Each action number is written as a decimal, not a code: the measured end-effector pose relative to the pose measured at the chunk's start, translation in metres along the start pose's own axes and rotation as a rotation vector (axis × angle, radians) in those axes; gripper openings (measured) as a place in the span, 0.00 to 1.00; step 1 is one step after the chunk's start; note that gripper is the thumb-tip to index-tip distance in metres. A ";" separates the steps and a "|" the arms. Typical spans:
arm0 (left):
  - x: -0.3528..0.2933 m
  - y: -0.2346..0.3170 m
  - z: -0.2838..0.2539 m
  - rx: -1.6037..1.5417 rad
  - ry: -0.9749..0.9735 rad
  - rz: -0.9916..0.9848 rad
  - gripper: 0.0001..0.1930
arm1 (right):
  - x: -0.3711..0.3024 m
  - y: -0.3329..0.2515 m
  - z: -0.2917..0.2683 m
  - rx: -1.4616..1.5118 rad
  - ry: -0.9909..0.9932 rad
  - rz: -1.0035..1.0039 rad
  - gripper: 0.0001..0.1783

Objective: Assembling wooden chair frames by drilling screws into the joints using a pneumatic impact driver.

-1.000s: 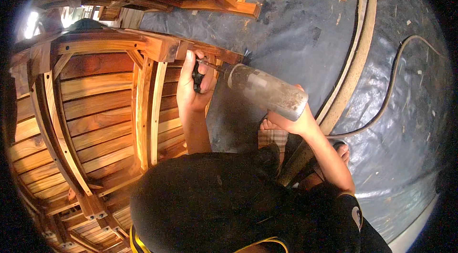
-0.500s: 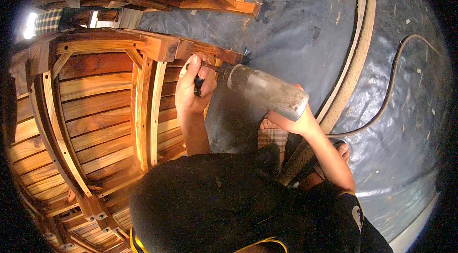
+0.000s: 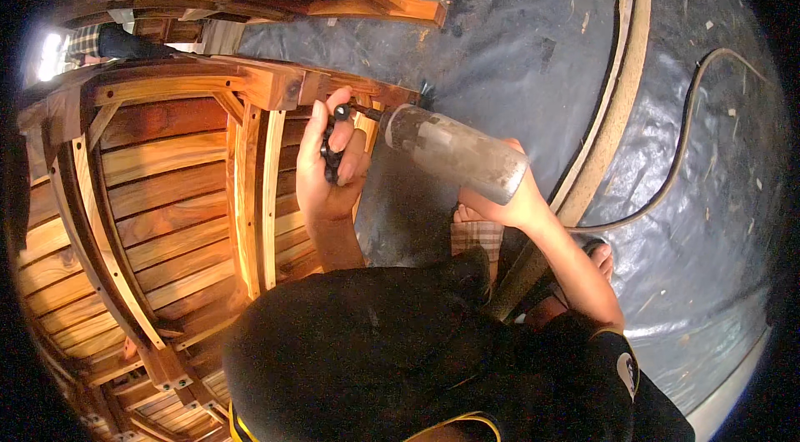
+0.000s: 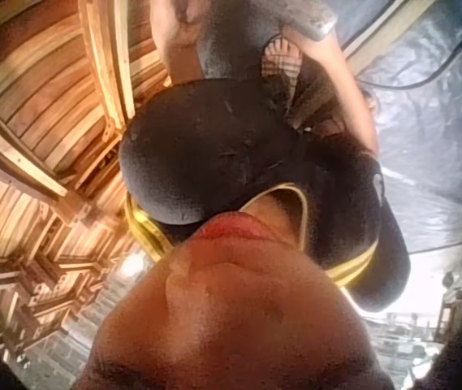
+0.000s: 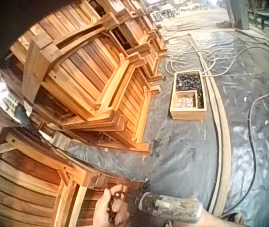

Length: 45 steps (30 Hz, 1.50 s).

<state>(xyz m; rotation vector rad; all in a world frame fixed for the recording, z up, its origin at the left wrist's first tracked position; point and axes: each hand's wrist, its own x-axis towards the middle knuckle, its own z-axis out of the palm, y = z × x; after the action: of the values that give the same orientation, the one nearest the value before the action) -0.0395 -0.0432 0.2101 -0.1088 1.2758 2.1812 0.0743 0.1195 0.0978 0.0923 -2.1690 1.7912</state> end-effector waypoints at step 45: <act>0.007 -0.012 -0.029 -0.252 0.012 -0.062 0.15 | 0.002 0.000 0.000 -0.102 -0.039 -0.124 0.11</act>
<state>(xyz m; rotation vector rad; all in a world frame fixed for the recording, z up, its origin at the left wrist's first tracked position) -0.0452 -0.0593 0.1823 -0.2592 0.9856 2.2811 0.0727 0.1200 0.0981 0.2347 -2.2246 1.6218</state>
